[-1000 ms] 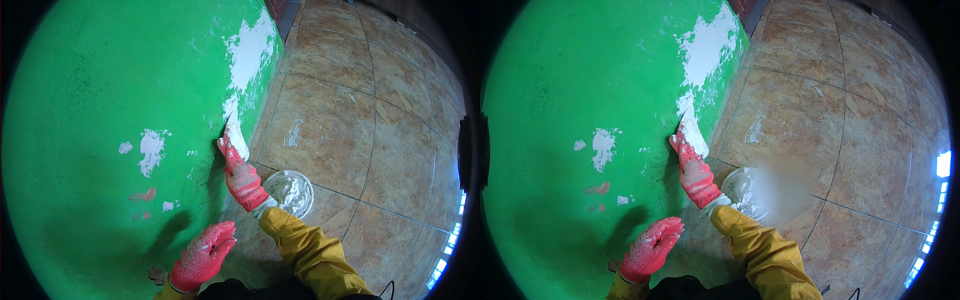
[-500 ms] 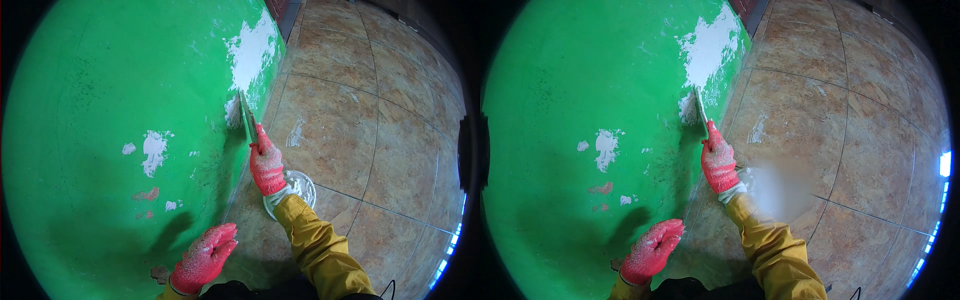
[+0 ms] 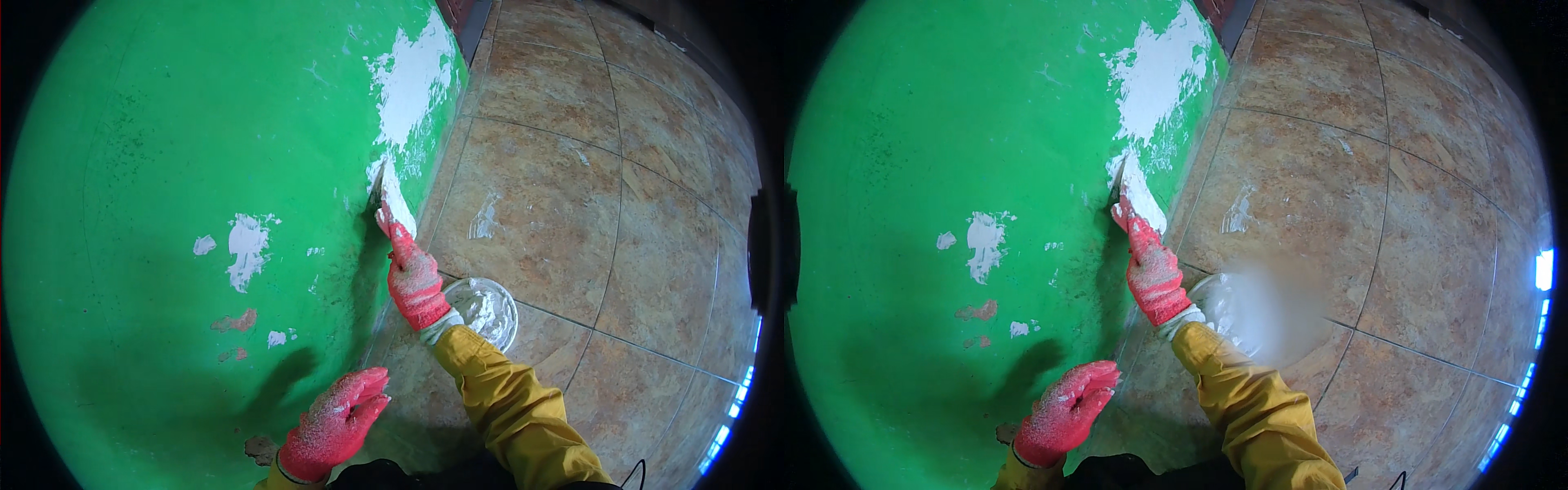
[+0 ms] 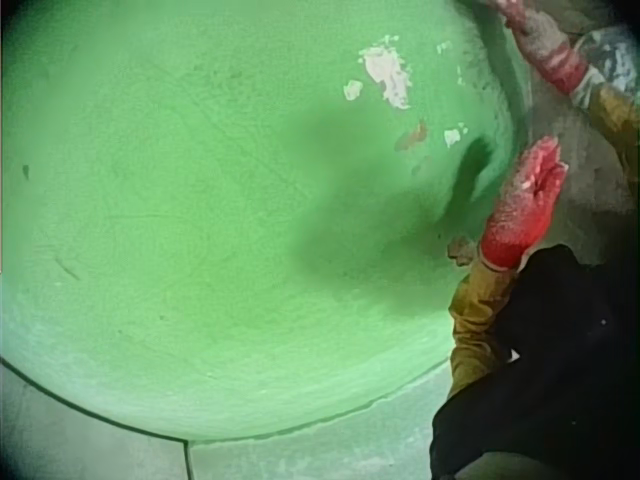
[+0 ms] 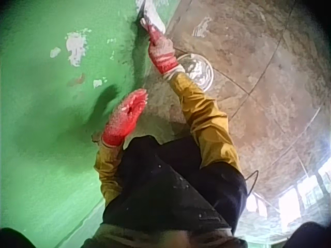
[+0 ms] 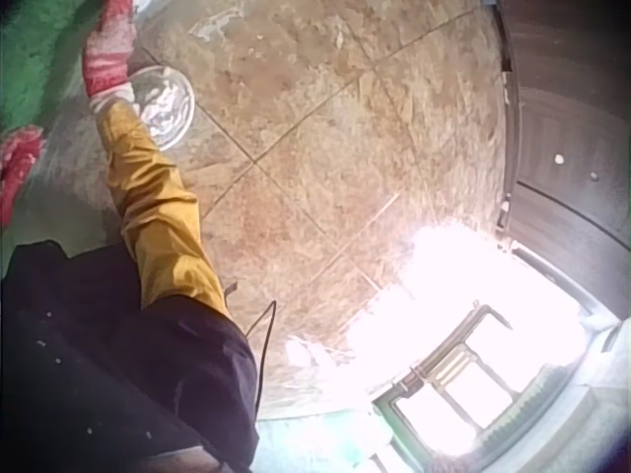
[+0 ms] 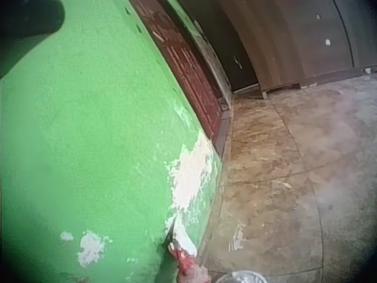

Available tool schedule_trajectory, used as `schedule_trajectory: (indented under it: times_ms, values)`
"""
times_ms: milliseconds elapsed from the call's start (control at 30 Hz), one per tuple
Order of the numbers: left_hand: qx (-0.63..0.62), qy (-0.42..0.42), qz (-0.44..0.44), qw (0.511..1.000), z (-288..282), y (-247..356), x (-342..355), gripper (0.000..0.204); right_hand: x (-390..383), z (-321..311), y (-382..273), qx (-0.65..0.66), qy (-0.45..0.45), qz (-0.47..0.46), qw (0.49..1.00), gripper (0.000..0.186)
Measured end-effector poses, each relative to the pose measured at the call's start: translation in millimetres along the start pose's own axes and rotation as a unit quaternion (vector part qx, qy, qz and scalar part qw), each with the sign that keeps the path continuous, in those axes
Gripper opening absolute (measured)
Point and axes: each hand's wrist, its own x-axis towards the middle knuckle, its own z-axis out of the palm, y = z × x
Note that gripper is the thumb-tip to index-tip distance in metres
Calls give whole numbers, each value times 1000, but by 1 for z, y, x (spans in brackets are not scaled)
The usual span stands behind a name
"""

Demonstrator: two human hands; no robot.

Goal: The person scrapes plaster from a bucket onto a plate and putty knives, walks over to a wall, and applies the plaster to the damaged sections using a putty knife.

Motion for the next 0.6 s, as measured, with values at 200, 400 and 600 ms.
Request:
schedule_trajectory:
  times_ms: [200, 400, 600]
  values:
    - [4, 0, 5, 1000, 1, 2, 3, 32, -11, 6, 2, -107, -36, -66, 991, 60]
    - [-5, 2, -4, 1000, 1, 9, 5, 32, -29, 9, 6, -135, -81, -42, 987, 59]
    - [-8, 17, -10, 1000, -1, 10, -1, 32, -26, -22, -32, 61, -71, 155, 984, 57]
